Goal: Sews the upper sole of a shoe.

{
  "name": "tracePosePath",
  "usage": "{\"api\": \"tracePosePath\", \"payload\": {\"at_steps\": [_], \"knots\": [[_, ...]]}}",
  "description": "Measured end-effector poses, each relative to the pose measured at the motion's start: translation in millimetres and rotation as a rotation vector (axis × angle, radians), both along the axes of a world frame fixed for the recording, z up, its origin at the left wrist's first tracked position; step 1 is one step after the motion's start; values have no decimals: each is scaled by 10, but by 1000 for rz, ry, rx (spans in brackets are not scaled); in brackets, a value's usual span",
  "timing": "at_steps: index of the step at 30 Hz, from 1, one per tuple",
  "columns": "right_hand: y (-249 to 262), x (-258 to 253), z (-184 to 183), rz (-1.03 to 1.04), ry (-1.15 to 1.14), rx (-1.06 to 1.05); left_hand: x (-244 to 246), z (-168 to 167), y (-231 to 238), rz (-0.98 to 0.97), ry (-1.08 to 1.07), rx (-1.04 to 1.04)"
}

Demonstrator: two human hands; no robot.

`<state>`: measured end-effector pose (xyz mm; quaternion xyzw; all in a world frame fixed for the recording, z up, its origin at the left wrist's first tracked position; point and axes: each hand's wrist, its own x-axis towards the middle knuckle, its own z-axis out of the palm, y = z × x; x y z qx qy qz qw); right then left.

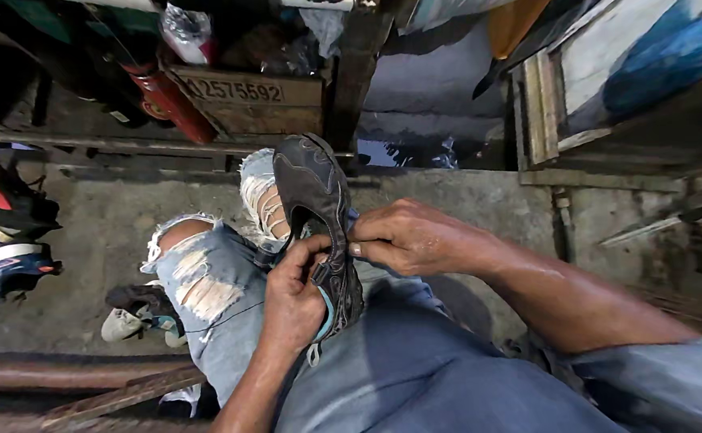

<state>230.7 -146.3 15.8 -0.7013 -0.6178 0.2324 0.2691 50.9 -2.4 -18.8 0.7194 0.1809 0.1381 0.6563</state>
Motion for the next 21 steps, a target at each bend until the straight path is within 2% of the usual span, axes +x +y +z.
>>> {"api": "tracePosePath", "payload": {"at_steps": [5,9,13,16,18,21], "knots": [[-59,-39,-54,-57,31,30,-49,-9,20,-42,44,8],[-113,-77,-38,-119,38,-38,-95,-57,-57,83,77,151],[-109,-79,67,-117,-20,-185,-110,-36,-137,14,86,363],[-55,-116,113,-154,-35,-253,-83,-4,-166,-21,116,440],[-61,-147,19,-209,2,-190,-72,-13,-165,-22,136,441],[-176,-188,-226,-264,-51,28,-67,-38,-167,1,148,424]]}}
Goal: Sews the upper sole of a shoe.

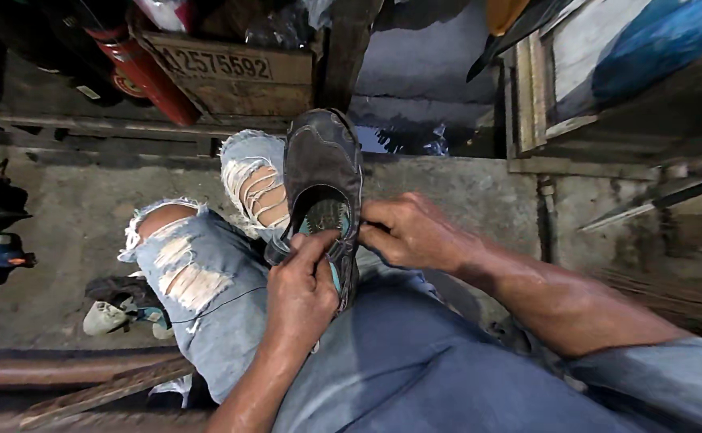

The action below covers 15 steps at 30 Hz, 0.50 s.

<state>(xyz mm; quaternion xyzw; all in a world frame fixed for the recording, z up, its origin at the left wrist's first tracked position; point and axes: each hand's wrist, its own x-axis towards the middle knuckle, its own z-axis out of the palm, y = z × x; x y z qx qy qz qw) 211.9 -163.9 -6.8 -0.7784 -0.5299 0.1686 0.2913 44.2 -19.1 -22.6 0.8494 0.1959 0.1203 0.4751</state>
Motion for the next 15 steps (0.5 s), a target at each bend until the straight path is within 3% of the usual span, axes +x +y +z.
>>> {"api": "tracePosePath", "payload": {"at_steps": [4,9,15], "knots": [[-98,-88,-117,-96,-45,13,22,-10,-17,-19,-25,19],[-3,-123,159,-95,169,-236,7,0,-12,-52,23,26],[-59,-196,-67,-125,109,-4,25,7,-42,-20,8,51]]}}
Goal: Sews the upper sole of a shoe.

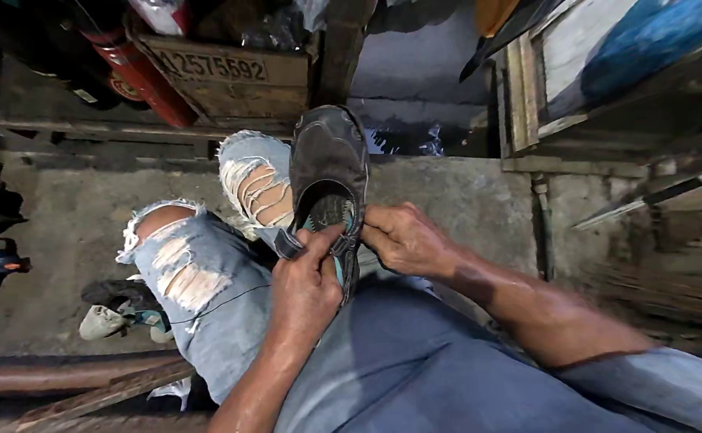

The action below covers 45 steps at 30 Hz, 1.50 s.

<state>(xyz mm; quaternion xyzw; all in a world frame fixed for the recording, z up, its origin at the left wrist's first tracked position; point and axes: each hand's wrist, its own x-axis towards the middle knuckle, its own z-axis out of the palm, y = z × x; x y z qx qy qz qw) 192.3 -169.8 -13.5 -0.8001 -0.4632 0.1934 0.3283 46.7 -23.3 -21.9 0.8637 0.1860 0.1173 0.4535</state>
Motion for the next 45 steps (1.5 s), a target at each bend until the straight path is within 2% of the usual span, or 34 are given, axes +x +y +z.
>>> {"api": "tracePosePath", "payload": {"at_steps": [8,11,13,16,18,20,23,32,35,38,41,45], "knots": [[-226,362,-4,-225,-118,76,-10,-33,39,-13,-30,-24],[-261,486,-50,-275,-70,104,13,-61,85,-1,-86,-122],[-227,466,-11,-231,147,152,6,-101,154,-9,-151,-266],[-136,340,83,-184,709,284,-47,-83,246,-17,-200,-441],[-93,232,115,-131,1005,349,-87,-66,298,-35,-198,-468],[-59,142,66,-22,1151,400,-130,-52,338,-40,-184,-431],[6,61,19,73,1051,389,-157,-17,368,-30,-178,-397],[-19,83,51,9,693,342,-147,-41,350,-13,-188,-410],[-12,43,20,42,787,355,-144,-40,342,-6,-188,-413],[12,40,49,246,885,335,-148,-56,357,-1,-191,-446],[-6,125,79,475,833,174,-175,-94,401,-9,-164,-458],[-105,240,233,412,424,-308,-179,-127,449,15,-134,-486]]}}
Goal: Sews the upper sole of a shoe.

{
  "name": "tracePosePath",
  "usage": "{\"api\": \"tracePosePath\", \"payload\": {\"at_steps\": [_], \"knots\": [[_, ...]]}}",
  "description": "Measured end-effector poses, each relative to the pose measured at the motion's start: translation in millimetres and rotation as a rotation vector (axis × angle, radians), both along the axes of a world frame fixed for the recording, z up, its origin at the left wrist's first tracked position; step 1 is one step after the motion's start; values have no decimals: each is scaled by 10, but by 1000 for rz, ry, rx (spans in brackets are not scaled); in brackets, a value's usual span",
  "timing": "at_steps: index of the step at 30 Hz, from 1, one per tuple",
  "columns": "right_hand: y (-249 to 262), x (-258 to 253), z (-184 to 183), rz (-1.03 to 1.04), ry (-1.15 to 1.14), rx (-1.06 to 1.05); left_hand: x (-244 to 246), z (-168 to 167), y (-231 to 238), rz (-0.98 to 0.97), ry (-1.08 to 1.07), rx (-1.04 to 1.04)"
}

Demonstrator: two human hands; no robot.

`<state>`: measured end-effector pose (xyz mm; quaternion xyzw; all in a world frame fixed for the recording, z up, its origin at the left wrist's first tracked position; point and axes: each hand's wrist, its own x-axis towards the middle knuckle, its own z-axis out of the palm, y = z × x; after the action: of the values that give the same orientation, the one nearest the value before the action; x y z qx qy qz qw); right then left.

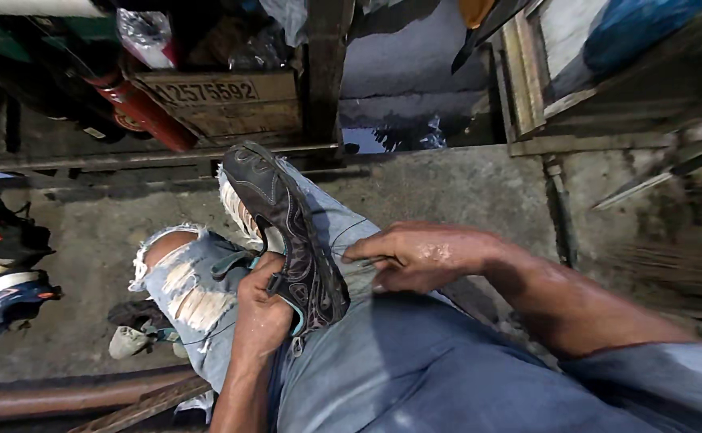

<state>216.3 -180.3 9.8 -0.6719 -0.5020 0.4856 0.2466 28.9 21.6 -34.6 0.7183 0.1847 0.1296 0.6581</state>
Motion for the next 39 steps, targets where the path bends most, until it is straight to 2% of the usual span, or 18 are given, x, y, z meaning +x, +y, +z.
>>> {"api": "tracePosePath", "payload": {"at_steps": [2,4,6,7,9,13,15,19,24,27,29,31,33,34,35,37,39], "knots": [[-34,29,53,-45,-44,-23,0,-9,4,28,0,-48],[-32,6,40,-189,-78,145,2,-21,9,50,12,-67],[65,-85,-77,-428,-185,372,-12,-39,36,31,40,-58],[125,-130,-130,-511,-237,417,-17,-43,42,23,46,-54],[203,-199,-190,-549,-272,383,-20,-26,28,30,44,-54],[301,-249,-163,-442,69,120,-9,47,8,31,17,-47],[312,-222,-153,-368,135,75,-16,44,26,21,23,33],[203,-148,-69,-383,225,245,-30,83,87,40,112,124],[-227,260,236,-502,710,510,-35,124,104,88,135,48],[-561,565,508,-654,759,709,-37,117,124,73,134,10],[-794,772,600,-738,633,746,-34,93,148,38,149,34],[-970,955,635,-805,421,642,-29,89,162,28,153,62],[-1034,1058,620,-907,-46,425,-32,91,154,35,150,67],[-1016,1074,577,-895,-368,269,-30,99,146,39,147,63],[-955,1069,518,-835,-557,144,-25,106,141,38,140,62],[-726,950,312,-687,-599,118,-9,119,130,32,142,68],[-288,537,139,-592,-402,232,6,128,110,26,163,108]]}}
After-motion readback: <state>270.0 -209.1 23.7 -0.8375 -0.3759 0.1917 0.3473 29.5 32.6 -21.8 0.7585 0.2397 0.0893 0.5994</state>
